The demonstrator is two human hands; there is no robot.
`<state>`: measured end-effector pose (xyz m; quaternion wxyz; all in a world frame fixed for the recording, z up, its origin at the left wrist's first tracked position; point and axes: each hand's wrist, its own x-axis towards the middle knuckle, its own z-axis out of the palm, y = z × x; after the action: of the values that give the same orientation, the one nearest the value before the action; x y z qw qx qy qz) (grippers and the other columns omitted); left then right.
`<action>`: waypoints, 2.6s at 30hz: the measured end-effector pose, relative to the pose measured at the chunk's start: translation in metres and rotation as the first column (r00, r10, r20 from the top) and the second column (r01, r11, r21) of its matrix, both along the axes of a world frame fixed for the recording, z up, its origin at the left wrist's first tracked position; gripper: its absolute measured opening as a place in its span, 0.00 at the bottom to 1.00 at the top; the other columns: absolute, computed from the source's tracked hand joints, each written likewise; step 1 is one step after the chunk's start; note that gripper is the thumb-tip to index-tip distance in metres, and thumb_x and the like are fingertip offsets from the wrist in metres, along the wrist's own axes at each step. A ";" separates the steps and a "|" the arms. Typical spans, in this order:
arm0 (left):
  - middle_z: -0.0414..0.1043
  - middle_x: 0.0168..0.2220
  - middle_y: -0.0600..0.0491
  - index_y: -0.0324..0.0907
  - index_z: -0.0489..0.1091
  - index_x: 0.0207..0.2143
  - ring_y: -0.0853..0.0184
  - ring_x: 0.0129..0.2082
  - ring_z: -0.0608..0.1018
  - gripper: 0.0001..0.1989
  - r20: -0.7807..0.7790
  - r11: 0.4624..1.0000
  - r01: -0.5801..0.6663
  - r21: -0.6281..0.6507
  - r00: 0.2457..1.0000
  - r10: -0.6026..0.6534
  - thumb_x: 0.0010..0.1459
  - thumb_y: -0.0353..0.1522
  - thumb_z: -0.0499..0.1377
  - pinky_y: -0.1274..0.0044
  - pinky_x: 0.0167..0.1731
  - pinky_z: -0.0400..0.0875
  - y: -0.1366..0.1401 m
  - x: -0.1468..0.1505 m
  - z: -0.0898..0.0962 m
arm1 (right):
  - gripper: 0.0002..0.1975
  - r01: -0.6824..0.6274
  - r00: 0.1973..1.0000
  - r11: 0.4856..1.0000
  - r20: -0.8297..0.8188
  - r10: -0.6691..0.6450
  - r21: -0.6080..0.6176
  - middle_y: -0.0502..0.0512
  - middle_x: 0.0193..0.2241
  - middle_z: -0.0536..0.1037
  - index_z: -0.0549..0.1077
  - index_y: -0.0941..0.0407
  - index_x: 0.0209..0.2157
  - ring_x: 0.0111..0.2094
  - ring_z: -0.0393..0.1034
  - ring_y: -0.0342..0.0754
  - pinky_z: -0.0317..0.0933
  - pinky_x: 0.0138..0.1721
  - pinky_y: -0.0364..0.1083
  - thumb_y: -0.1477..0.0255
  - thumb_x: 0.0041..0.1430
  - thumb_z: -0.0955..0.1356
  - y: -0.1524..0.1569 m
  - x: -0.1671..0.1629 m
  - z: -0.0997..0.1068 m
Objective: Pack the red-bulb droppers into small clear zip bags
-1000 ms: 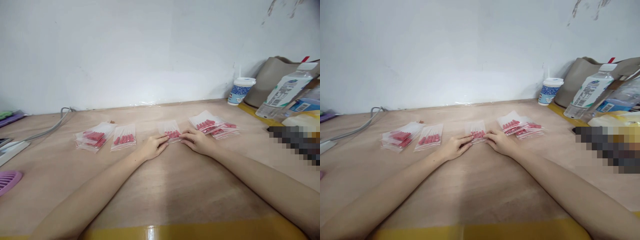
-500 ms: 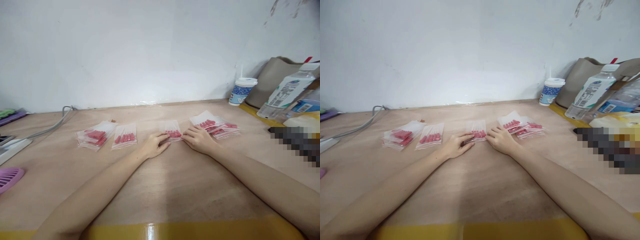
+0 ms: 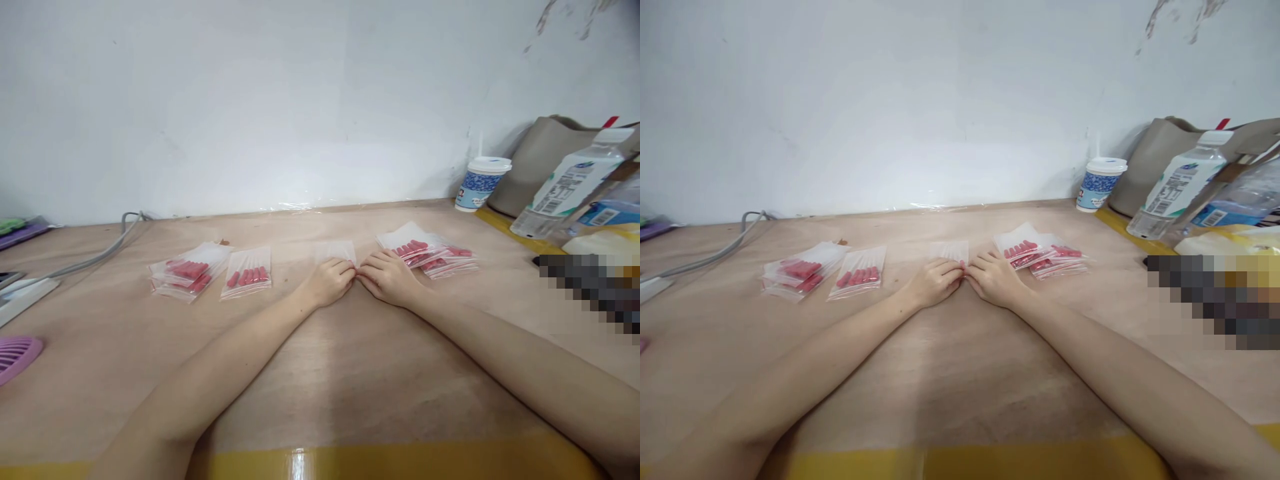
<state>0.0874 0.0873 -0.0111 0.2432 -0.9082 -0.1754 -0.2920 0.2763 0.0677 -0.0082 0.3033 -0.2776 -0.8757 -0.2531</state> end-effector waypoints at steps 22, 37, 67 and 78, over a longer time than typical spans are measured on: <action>0.75 0.32 0.49 0.37 0.69 0.31 0.67 0.33 0.77 0.07 -0.083 0.981 0.015 0.192 0.997 0.001 0.60 0.26 0.52 0.74 0.36 0.73 -0.015 -0.056 0.019 | 0.12 -0.019 0.999 0.994 0.032 0.015 0.109 0.53 0.22 0.72 0.71 0.58 0.26 0.30 0.60 0.44 0.46 0.33 0.46 0.77 0.61 0.61 -0.006 -0.003 0.008; 0.73 0.29 0.50 0.38 0.70 0.33 0.67 0.31 0.76 0.13 -0.100 0.989 -0.143 -0.048 0.985 0.138 0.64 0.28 0.47 0.75 0.35 0.71 -0.023 -0.077 0.011 | 0.09 0.000 1.000 1.000 0.003 0.000 -0.001 0.57 0.34 0.76 0.72 0.58 0.37 0.35 0.65 0.47 0.51 0.35 0.47 0.70 0.61 0.62 -0.006 -0.001 0.004; 0.64 0.52 0.38 0.37 0.62 0.54 0.51 0.54 0.66 0.26 0.001 0.738 -0.417 -0.531 0.870 0.492 0.58 0.45 0.51 0.59 0.49 0.64 -0.032 -0.052 0.000 | 0.15 0.118 0.993 0.970 0.046 -0.110 -0.212 0.60 0.40 0.75 0.72 0.57 0.40 0.43 0.68 0.54 0.55 0.47 0.55 0.62 0.56 0.65 -0.021 0.039 0.028; 0.64 0.55 0.42 0.40 0.65 0.52 0.56 0.56 0.66 0.20 0.120 0.827 -0.133 -0.546 0.965 0.235 0.58 0.34 0.55 0.63 0.52 0.65 -0.029 -0.044 0.003 | 0.12 -0.109 0.990 0.927 -0.118 0.071 -0.359 0.59 0.37 0.74 0.70 0.59 0.42 0.33 0.69 0.47 0.64 0.34 0.46 0.76 0.55 0.63 0.001 -0.012 0.003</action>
<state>0.0435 0.0582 -0.0083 -0.0087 -0.8879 -0.3581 -0.2886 0.2644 0.0690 -0.0051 0.3023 -0.3011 -0.9026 -0.0573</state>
